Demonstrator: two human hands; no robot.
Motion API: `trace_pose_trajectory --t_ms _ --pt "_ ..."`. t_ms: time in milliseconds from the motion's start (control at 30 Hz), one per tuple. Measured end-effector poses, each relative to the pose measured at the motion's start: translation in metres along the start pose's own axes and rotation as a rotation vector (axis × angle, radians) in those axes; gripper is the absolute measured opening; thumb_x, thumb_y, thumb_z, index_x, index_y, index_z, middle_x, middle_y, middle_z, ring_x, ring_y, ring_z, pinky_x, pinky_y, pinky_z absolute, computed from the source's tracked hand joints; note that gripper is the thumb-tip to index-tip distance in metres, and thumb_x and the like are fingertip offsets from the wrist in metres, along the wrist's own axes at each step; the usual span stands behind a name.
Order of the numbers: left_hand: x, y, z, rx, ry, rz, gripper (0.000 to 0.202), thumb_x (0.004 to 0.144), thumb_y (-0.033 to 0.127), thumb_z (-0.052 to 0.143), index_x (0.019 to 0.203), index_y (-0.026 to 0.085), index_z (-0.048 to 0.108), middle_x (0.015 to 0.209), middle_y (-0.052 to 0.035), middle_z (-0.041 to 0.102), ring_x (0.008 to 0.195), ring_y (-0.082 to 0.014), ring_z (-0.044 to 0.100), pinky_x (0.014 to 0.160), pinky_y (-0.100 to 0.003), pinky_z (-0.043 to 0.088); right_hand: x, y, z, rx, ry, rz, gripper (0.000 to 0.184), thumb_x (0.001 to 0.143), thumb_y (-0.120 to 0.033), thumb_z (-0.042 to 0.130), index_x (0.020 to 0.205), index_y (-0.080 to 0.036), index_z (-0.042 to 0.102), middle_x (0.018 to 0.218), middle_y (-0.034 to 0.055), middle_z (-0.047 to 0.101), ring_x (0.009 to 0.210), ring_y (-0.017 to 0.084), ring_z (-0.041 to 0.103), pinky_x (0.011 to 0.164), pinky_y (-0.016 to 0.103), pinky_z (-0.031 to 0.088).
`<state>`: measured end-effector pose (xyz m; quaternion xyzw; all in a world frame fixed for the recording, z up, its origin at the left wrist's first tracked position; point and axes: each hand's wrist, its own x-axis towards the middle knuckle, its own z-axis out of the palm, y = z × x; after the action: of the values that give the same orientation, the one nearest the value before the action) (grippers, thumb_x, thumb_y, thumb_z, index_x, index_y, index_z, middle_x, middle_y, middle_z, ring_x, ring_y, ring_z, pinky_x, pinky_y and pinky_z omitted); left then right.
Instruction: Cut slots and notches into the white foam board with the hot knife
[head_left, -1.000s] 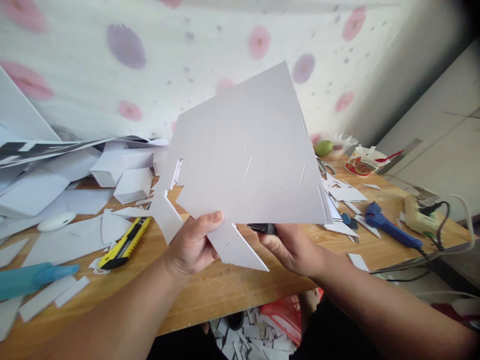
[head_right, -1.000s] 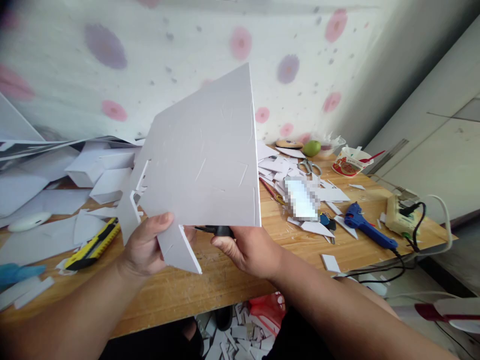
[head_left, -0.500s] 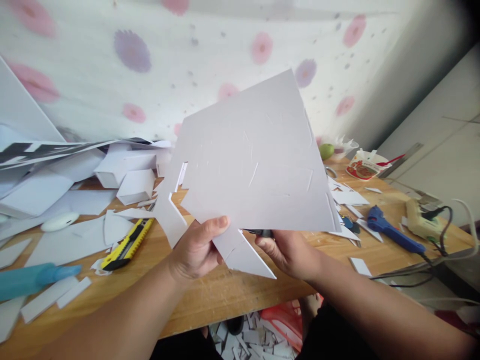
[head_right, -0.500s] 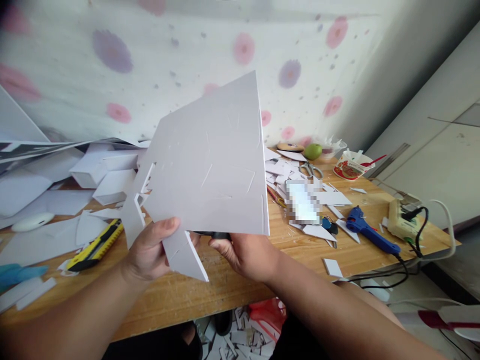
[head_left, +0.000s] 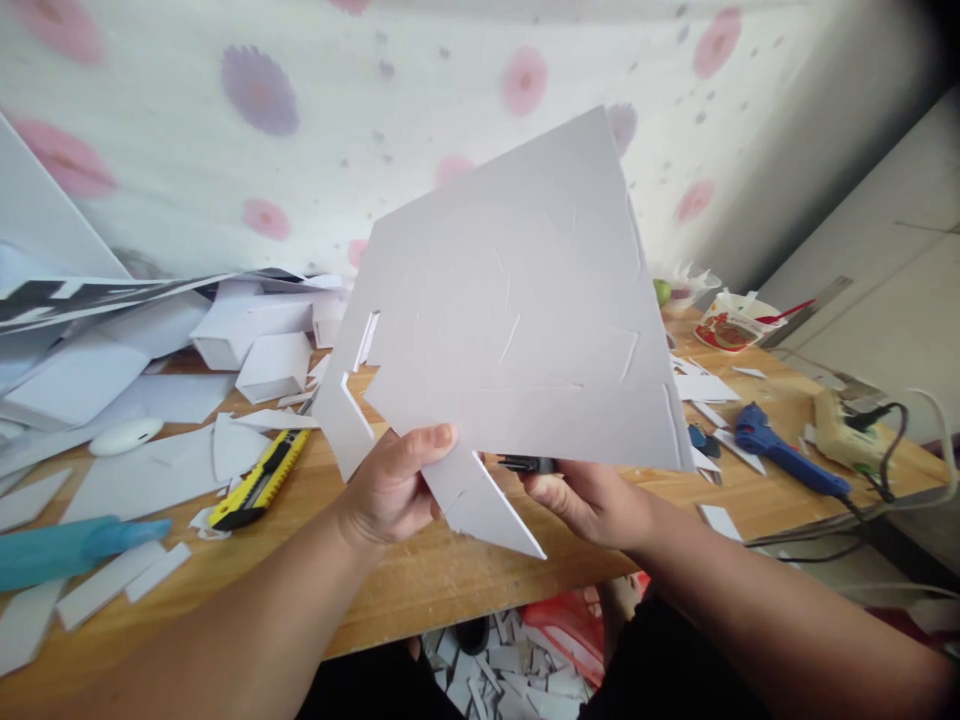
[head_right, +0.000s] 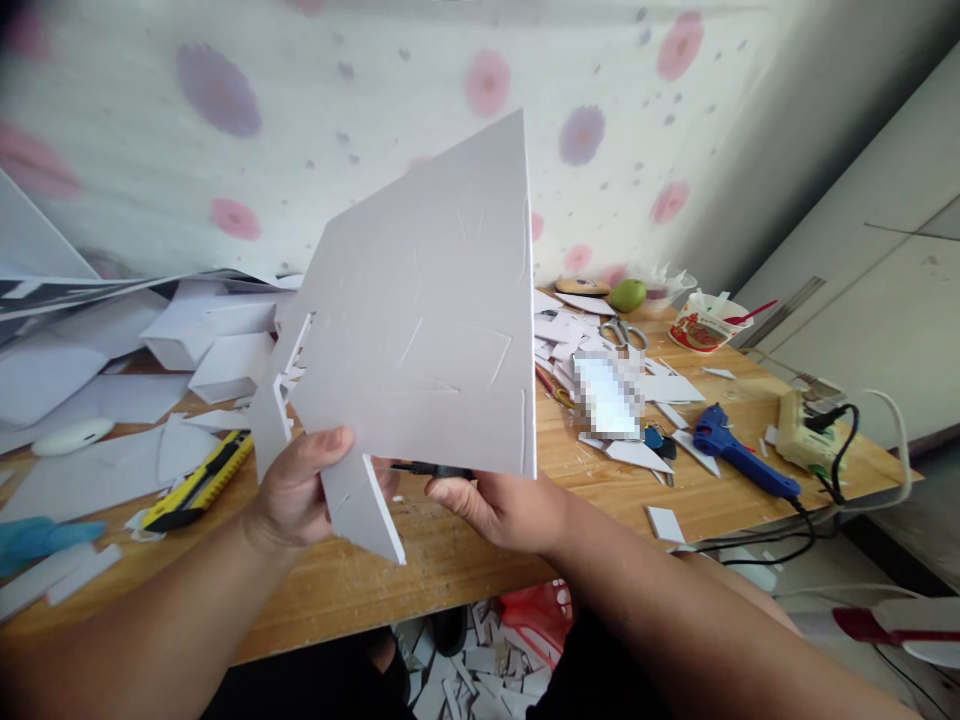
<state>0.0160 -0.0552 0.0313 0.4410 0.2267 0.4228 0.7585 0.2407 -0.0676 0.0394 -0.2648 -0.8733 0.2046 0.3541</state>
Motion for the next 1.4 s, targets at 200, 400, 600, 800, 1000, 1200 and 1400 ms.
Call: trace_pose_trajectory --t_ms 200,400,600,800,1000,1200,1400 --pt "0.001 0.003 0.008 -0.008 0.016 0.016 0.047 0.07 0.057 0.081 0.061 0.017 0.061 0.046 0.0031 0.052 0.037 -0.0092 0.043 0.036 -0.021 0.032 0.005 -0.002 0.003 -0.066 0.054 0.011 0.051 0.105 -0.057 0.035 0.124 -0.02 0.064 0.11 0.0146 0.073 0.113 0.029 0.068 0.098 0.046 0.055" --pt "0.001 0.0 0.008 -0.029 0.036 0.016 0.045 0.069 0.057 0.083 0.065 0.017 0.064 0.048 0.0029 0.055 0.037 -0.0089 0.043 0.035 -0.021 0.033 0.007 0.0 0.009 -0.066 0.066 -0.015 0.047 0.107 -0.053 0.037 0.12 -0.016 0.063 0.119 0.0173 0.072 0.114 0.029 0.068 0.097 0.044 0.056" --pt "0.001 0.0 0.01 -0.03 0.048 0.032 0.044 0.069 0.056 0.083 0.064 0.017 0.064 0.049 0.0024 0.057 0.038 -0.0092 0.046 0.036 -0.021 0.034 0.009 -0.004 0.009 0.005 0.05 -0.004 0.046 0.107 -0.052 0.035 0.12 -0.019 0.064 0.118 0.0139 0.073 0.118 0.027 0.066 0.104 0.045 0.053" --pt "0.0 -0.001 0.008 -0.007 0.037 0.033 0.044 0.07 0.055 0.082 0.062 0.017 0.062 0.045 0.0031 0.053 0.037 -0.0096 0.046 0.037 -0.022 0.033 0.009 -0.007 0.002 0.007 0.0 -0.021 0.046 0.108 -0.05 0.037 0.124 -0.016 0.064 0.132 0.0147 0.069 0.131 0.025 0.06 0.113 0.043 0.046" --pt "-0.001 -0.002 0.009 0.01 0.013 0.02 0.046 0.069 0.057 0.083 0.062 0.017 0.063 0.046 0.0019 0.055 0.037 -0.0104 0.047 0.035 -0.022 0.033 0.013 -0.015 -0.007 -0.065 0.005 -0.129 0.041 0.109 -0.046 0.036 0.111 -0.022 0.069 0.115 0.0069 0.076 0.115 0.021 0.069 0.106 0.034 0.052" --pt "0.0 -0.003 0.009 0.006 -0.004 0.027 0.045 0.069 0.057 0.083 0.062 0.016 0.065 0.046 0.0008 0.056 0.035 -0.0109 0.047 0.033 -0.022 0.033 0.018 -0.02 -0.012 -0.042 -0.015 -0.145 0.04 0.11 -0.043 0.034 0.11 -0.022 0.068 0.113 0.0045 0.078 0.113 0.018 0.069 0.107 0.031 0.051" --pt "0.002 0.001 0.007 -0.025 0.035 0.054 0.043 0.07 0.056 0.081 0.066 0.017 0.065 0.051 0.0 0.059 0.043 -0.0116 0.051 0.039 -0.021 0.036 0.006 -0.008 -0.004 0.103 -0.041 -0.062 0.046 0.107 -0.052 0.037 0.11 -0.016 0.066 0.093 0.0079 0.076 0.082 0.017 0.072 0.074 0.027 0.059"
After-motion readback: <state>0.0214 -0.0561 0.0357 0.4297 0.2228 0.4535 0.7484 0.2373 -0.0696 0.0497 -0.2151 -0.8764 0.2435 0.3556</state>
